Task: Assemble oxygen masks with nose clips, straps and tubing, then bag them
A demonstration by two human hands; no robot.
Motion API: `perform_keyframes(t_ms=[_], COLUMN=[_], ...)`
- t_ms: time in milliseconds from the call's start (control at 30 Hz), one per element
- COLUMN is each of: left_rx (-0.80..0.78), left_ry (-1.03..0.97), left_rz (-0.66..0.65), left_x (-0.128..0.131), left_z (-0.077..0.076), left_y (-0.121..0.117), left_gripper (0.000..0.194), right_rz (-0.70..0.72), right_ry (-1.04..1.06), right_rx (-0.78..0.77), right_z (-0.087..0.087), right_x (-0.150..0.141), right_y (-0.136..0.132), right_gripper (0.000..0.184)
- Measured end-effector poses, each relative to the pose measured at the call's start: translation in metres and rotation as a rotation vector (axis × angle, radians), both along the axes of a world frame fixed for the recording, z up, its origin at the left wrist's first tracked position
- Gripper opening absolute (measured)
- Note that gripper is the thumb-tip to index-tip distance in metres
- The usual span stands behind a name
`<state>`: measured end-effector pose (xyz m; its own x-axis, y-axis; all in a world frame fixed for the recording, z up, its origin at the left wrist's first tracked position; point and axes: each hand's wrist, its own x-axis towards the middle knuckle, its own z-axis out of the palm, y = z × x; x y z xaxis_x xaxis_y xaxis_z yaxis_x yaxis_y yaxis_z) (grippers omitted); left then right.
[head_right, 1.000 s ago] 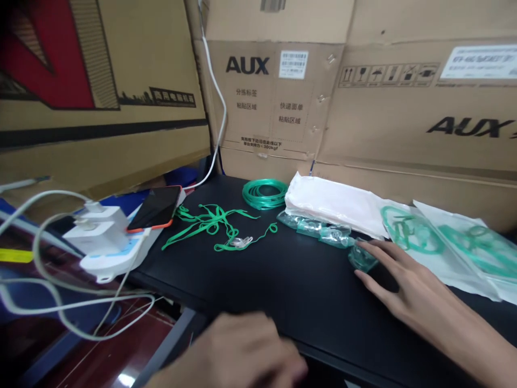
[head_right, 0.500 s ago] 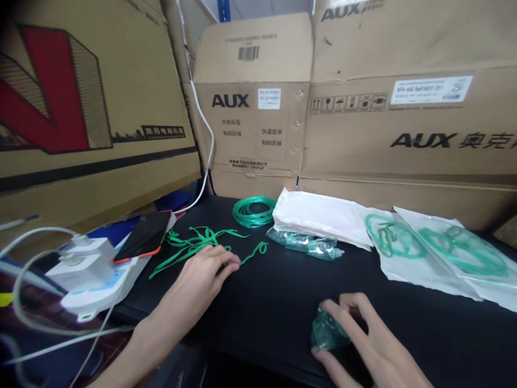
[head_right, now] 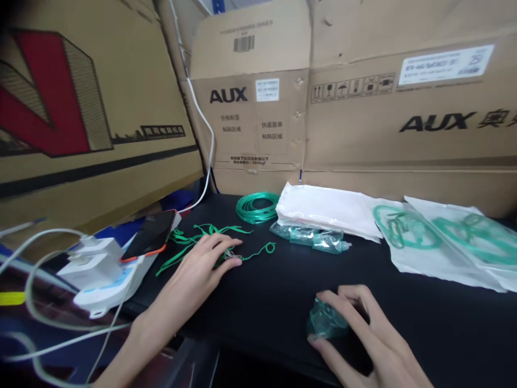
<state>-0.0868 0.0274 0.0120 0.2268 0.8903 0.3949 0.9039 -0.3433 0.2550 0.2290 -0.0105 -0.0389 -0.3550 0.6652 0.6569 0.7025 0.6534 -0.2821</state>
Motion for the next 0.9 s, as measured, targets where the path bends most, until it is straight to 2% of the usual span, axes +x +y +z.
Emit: perform_keyframes(t_ms=[133, 200, 333, 500, 633, 767, 900], left_rx=[-0.035, -0.047, -0.061, -0.047, -0.062, -0.023, 0.032], left_ry=[-0.011, -0.025, -0.043, 0.028, 0.050, 0.036, -0.004], left_rz=[-0.027, -0.032, -0.045, -0.005, -0.046, -0.106, -0.098], left_x=[-0.003, -0.002, -0.001, 0.002, 0.003, -0.003, -0.009], left_z=[0.000, 0.000, 0.001, 0.003, 0.003, -0.003, -0.003], left_y=[0.001, 0.000, 0.001, 0.005, 0.012, 0.022, 0.029], left_gripper=[0.016, 0.020, 0.028, 0.024, 0.023, 0.033, 0.039], right_rz=[-0.017, -0.018, -0.019, -0.010, 0.009, 0.033, 0.033], right_ry=[-0.001, -0.009, -0.005, -0.008, -0.003, 0.036, 0.090], right_rx=[-0.081, -0.100, -0.103, -0.119, -0.135, -0.214, -0.318], right_z=[0.008, 0.010, 0.011, 0.011, 0.013, 0.019, 0.020], right_x=[0.000, 0.000, -0.001, -0.001, -0.003, -0.006, -0.007], right_y=[-0.003, -0.004, -0.004, -0.005, -0.007, -0.009, -0.008], right_gripper=[0.031, 0.032, 0.030, 0.031, 0.033, 0.040, 0.043])
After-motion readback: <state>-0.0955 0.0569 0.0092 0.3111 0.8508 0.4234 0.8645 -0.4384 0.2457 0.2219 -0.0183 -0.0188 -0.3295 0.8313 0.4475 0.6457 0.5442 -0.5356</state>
